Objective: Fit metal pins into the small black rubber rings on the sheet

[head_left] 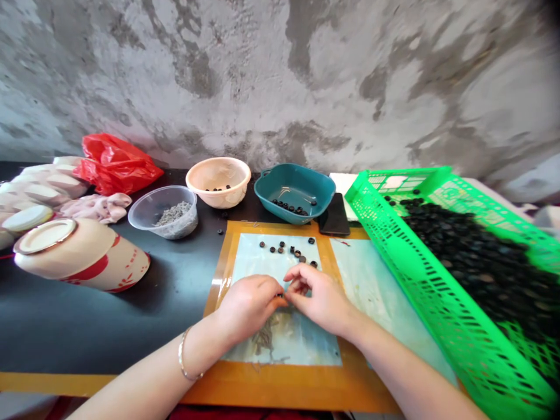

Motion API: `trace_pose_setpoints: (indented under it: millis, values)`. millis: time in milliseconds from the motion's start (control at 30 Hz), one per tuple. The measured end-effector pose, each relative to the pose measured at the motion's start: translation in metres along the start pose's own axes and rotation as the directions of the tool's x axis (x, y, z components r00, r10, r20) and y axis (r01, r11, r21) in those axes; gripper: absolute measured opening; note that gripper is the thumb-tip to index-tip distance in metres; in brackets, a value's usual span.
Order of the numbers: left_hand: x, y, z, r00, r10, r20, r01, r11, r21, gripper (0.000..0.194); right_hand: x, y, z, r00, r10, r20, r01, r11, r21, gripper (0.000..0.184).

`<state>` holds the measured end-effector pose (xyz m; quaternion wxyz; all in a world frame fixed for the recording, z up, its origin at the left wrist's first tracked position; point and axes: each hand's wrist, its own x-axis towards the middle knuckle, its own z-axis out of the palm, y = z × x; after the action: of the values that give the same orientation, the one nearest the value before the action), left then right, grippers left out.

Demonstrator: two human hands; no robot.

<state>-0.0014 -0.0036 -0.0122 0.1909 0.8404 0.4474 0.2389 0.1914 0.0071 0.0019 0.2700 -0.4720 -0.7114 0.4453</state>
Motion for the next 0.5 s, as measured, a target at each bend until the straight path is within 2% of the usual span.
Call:
trace_pose_setpoints:
  millis: [100,200,267,300,333,400,467,500]
  values:
    - [-0.004,-0.001,0.001,0.998,0.048,-0.026,-0.049,0.999,-0.024,0.009,-0.002,0.000,0.003,1.000,0.000,0.014,0.000,1.000,-0.001,0.018]
    - [-0.004,0.000,0.002,0.998,0.040,-0.042,-0.045,0.990,-0.131,0.007,-0.001,0.002,0.008,0.999,0.028,0.021,-0.029,0.996,0.079,0.015]
    - [-0.002,0.003,0.001,0.998,-0.035,-0.052,0.021,0.971,-0.240,0.006,0.000,0.001,0.008,0.997,0.065,0.031,-0.069,0.987,0.148,0.014]
    - [0.000,0.004,0.001,0.992,-0.114,-0.059,0.090,0.946,-0.311,0.006,0.002,0.001,0.006,0.996,0.086,0.037,-0.091,0.979,0.180,0.015]
    - [0.001,0.006,0.000,0.974,-0.219,-0.053,0.180,0.899,-0.400,0.008,0.003,0.000,0.002,0.994,0.105,0.035,-0.110,0.973,0.202,0.017]
    - [0.006,0.009,-0.002,0.900,-0.434,0.023,0.360,0.715,-0.599,0.016,0.008,0.002,-0.013,0.992,0.128,-0.016,-0.123,0.975,0.184,0.022]
    - [0.009,0.010,-0.003,0.827,-0.544,0.143,0.449,0.485,-0.750,0.025,0.012,0.009,-0.032,0.983,0.115,-0.142,-0.111,0.993,0.033,0.023]
    - [0.010,0.009,-0.004,0.805,-0.563,0.187,0.459,0.392,-0.798,0.029,0.015,0.014,-0.042,0.974,0.102,-0.204,-0.120,0.990,-0.078,0.022]
